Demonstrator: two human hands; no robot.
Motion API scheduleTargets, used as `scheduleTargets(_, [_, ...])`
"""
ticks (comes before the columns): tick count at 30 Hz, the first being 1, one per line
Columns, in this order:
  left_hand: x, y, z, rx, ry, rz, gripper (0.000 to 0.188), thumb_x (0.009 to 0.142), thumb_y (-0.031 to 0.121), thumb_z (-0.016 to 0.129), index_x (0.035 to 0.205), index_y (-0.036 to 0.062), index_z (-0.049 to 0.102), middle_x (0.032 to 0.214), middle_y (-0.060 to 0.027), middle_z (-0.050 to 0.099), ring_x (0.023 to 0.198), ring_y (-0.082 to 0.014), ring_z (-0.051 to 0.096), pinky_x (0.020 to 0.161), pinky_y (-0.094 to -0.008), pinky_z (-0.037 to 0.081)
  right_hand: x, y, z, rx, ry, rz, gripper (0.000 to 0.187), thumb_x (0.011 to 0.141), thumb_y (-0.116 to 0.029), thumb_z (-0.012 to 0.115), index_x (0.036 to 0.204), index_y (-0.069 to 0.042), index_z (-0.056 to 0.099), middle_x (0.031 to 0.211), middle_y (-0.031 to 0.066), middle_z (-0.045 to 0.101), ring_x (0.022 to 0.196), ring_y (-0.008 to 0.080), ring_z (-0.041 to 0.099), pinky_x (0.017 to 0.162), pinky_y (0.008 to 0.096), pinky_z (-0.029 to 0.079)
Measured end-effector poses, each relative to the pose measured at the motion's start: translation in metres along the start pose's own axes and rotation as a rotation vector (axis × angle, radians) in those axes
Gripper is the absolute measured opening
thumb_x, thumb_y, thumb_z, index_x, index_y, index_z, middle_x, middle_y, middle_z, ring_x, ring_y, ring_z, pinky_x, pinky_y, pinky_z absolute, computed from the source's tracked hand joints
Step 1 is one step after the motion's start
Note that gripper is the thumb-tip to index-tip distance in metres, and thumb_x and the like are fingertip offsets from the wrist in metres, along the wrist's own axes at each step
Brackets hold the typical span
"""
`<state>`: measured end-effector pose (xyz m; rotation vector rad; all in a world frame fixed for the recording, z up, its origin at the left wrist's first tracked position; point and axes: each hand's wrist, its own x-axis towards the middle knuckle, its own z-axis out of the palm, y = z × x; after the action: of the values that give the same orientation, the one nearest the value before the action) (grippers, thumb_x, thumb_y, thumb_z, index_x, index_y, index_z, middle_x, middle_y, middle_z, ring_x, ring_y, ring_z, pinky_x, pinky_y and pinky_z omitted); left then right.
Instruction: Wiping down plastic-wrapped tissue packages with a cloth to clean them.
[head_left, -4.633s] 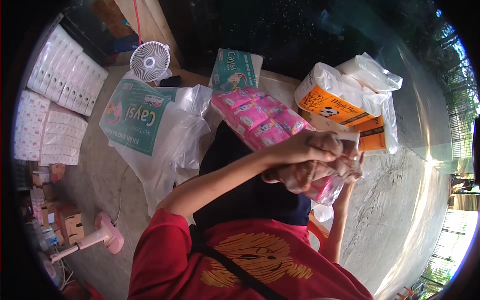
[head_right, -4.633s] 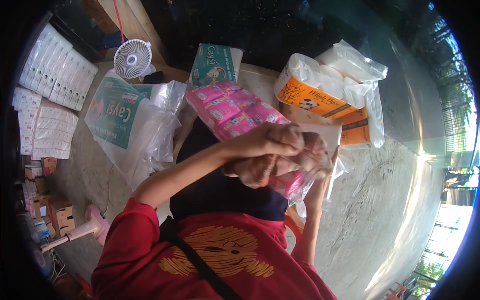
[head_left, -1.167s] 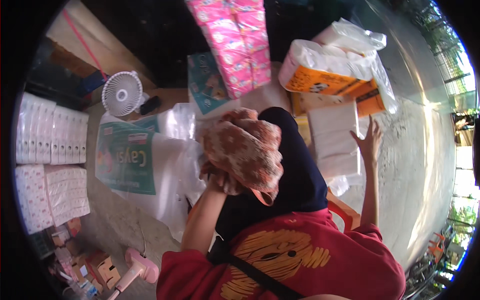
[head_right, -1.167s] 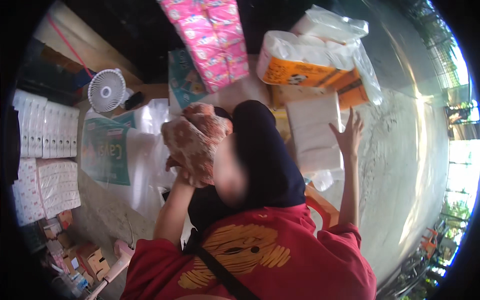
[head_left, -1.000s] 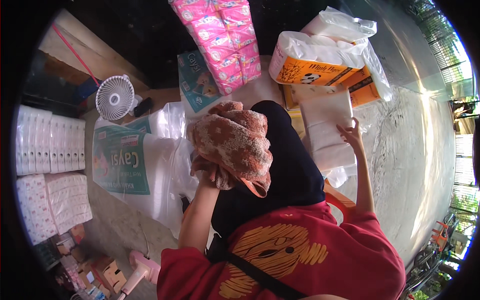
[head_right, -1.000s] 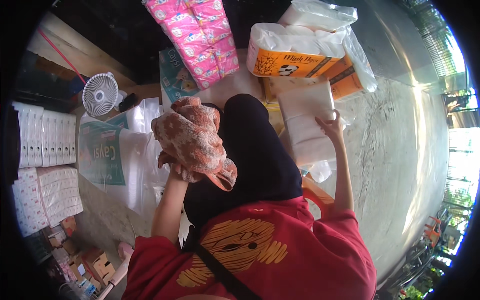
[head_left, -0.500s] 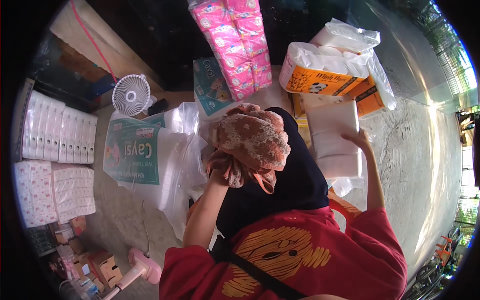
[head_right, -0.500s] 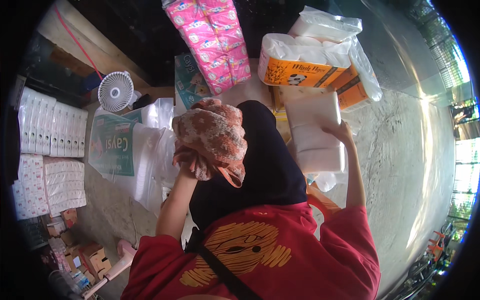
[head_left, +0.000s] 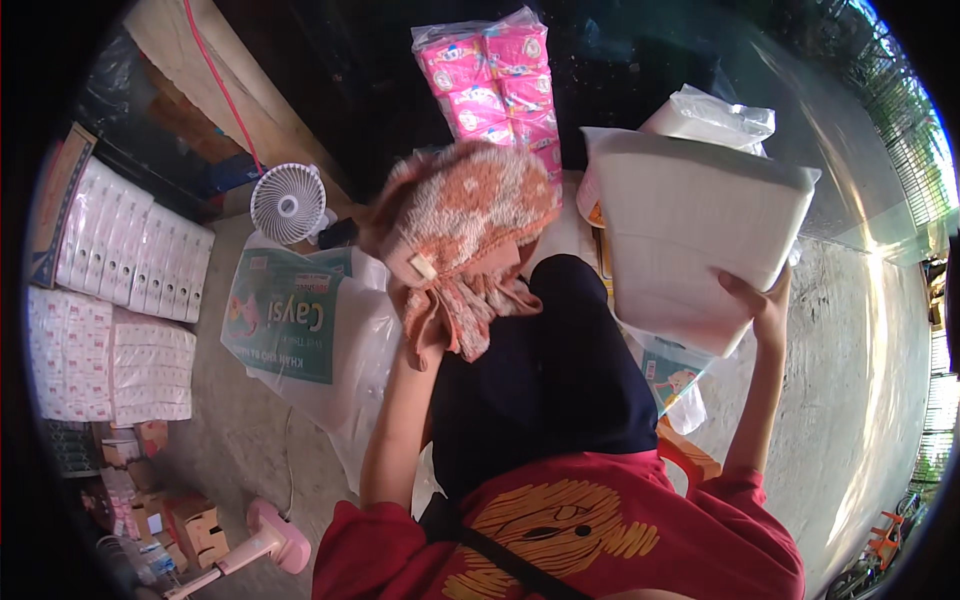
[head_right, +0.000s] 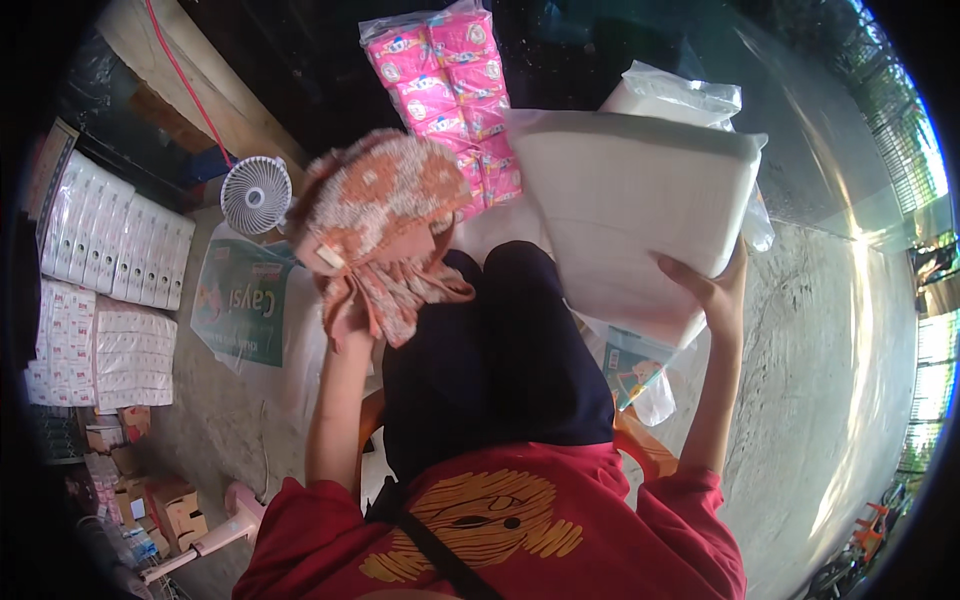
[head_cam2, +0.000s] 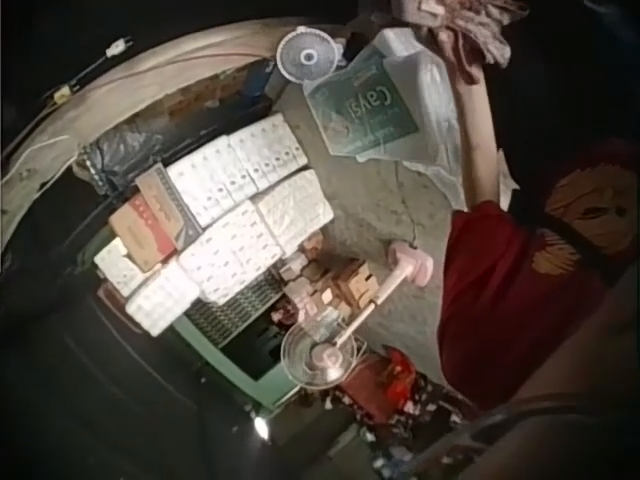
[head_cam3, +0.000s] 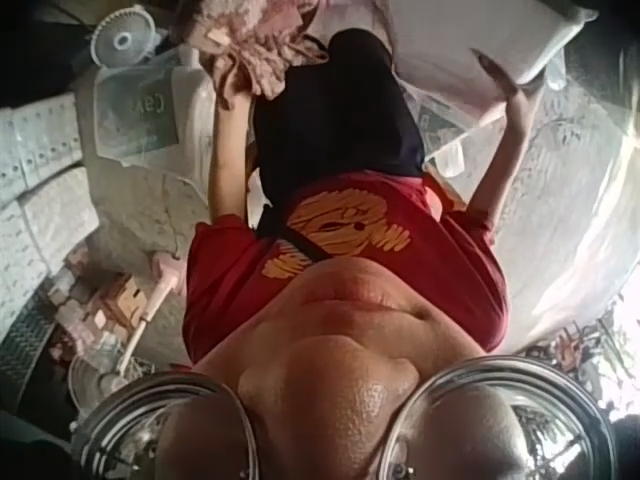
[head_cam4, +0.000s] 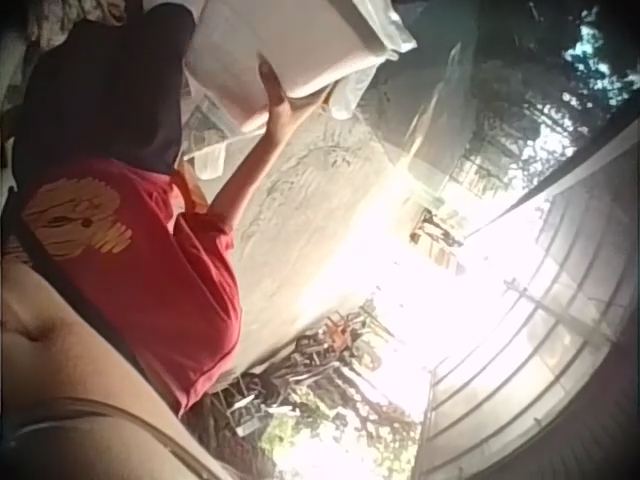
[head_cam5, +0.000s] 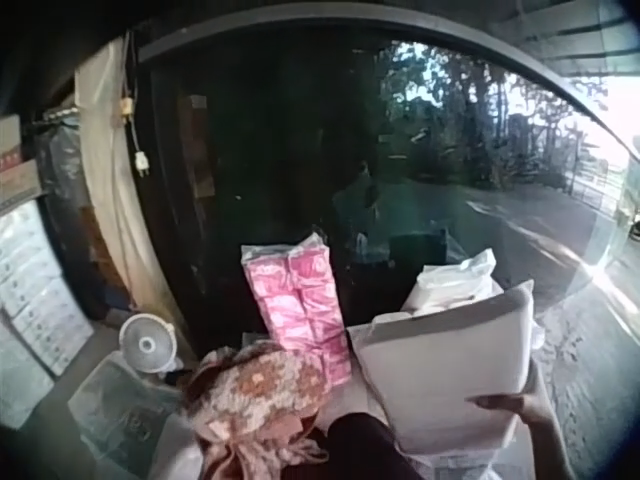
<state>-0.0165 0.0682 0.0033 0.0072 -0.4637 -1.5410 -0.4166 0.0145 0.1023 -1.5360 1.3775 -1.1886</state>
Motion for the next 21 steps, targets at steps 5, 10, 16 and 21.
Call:
scheduleTargets(5, [0.029, 0.022, 0.054, 1.600, 0.104, 0.462, 0.030, 0.091, 0.021, 0.061, 0.112, 0.0000, 0.060, 0.112, -0.0120, 0.062, 0.101, -0.0238, 0.060, 0.090, -0.0379, 0.046, -0.002, -0.030, 0.036, 0.129, -0.094, 0.013, 0.064, 0.053, -0.018, 0.081, 0.108, 0.007, 0.061, 0.095, 0.0153, 0.069, 0.076, 0.0246, 0.068, 0.067, 0.0333, 0.055])
scheduleTargets(10, [0.031, -0.006, 0.084, 1.270, 0.425, 0.155, 0.043, 0.073, 0.018, 0.083, 0.105, 0.0002, 0.060, 0.101, -0.0078, 0.059, 0.093, -0.0182, 0.059, 0.086, -0.0320, 0.046, -0.019, -0.003, 0.081, 0.557, 0.024, 0.179, 0.087, 0.061, -0.027, 0.077, 0.134, 0.008, 0.045, 0.122, 0.0175, 0.058, 0.111, 0.0290, 0.057, 0.097, 0.0393, 0.045])
scheduleTargets(16, [0.052, -0.016, 0.091, 0.985, 0.145, -0.137, 0.049, 0.076, 0.008, 0.080, 0.119, 0.0013, 0.056, 0.107, -0.0026, 0.060, 0.098, -0.0095, 0.058, 0.088, -0.0268, 0.046, -0.002, 0.019, 0.050, 0.742, 0.257, 0.197, 0.068, 0.085, -0.036, 0.067, 0.134, 0.005, 0.046, 0.126, 0.0177, 0.058, 0.114, 0.0308, 0.058, 0.098, 0.0434, 0.047])
scheduleTargets(21, [0.047, -0.031, 0.078, 1.007, 0.049, -0.194, 0.053, 0.077, 0.009, 0.079, 0.123, 0.0017, 0.055, 0.107, -0.0027, 0.061, 0.100, -0.0100, 0.058, 0.089, -0.0267, 0.046, 0.001, 0.024, 0.027, 0.669, 0.282, 0.185, 0.060, 0.081, -0.027, 0.067, 0.128, 0.005, 0.050, 0.117, 0.0135, 0.058, 0.107, 0.0271, 0.058, 0.095, 0.0402, 0.046])
